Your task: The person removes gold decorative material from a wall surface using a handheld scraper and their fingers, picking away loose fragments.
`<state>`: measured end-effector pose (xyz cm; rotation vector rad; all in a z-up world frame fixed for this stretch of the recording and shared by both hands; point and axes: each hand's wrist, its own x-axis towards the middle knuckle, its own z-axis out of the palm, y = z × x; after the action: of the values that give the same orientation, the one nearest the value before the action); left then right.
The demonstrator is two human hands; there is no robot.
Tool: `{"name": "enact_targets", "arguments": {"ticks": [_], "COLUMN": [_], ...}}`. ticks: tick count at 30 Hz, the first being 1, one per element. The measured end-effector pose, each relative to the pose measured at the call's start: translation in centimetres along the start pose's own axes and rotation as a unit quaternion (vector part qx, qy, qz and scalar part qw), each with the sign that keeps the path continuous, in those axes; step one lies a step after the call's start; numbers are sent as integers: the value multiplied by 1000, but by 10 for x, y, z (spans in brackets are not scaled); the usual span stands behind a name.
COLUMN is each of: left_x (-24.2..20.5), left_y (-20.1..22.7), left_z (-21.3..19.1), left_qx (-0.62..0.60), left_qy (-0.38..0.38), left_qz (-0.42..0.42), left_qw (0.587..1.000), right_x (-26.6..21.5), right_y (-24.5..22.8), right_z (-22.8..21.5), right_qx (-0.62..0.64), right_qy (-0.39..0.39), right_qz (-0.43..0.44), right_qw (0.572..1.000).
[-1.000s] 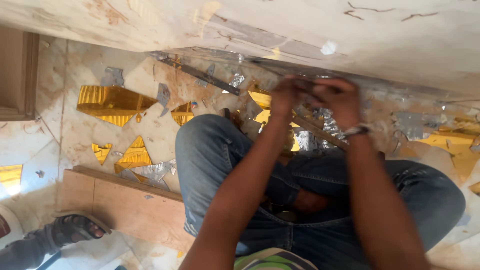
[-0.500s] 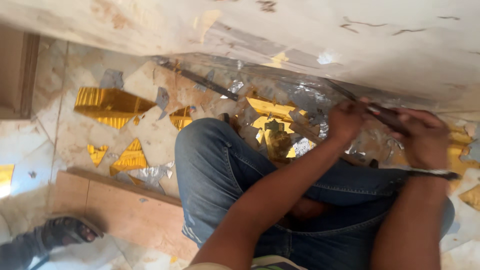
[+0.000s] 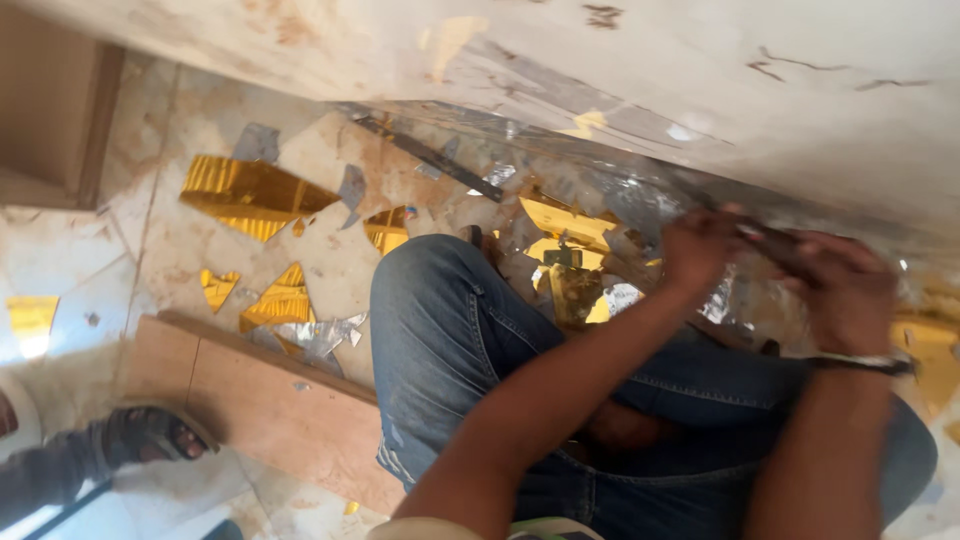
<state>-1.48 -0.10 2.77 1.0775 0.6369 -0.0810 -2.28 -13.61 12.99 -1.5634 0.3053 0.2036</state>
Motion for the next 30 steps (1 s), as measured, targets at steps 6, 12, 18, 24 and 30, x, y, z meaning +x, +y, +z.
{"name": "enact_targets", "arguments": {"ticks": [6, 12, 18, 24, 30], "left_x": [-26, 1, -24, -17, -2], "left_y": [31, 53, 43, 44, 58], "left_z": [3, -40, 6, -6, -33], "left_qx": [6, -107, -69, -88, -99], "left_qy": [-20, -10, -16, -3, 2], "left_qz": [76, 15, -15, 30, 28], "left_qw": [997, 994, 997, 996, 995], "right_x": [-8, 11, -5, 2, 7], "right_y": [-10, -5, -17, -15, -12], "right_z": [-19, 39, -6, 2, 37], "right_qx": [24, 69, 25, 56, 65], "right_qy": [-21, -67, -25, -42, -49], "right_qz": [-2, -6, 12, 2, 7], "right_qw": [999, 995, 999, 998, 997]}}
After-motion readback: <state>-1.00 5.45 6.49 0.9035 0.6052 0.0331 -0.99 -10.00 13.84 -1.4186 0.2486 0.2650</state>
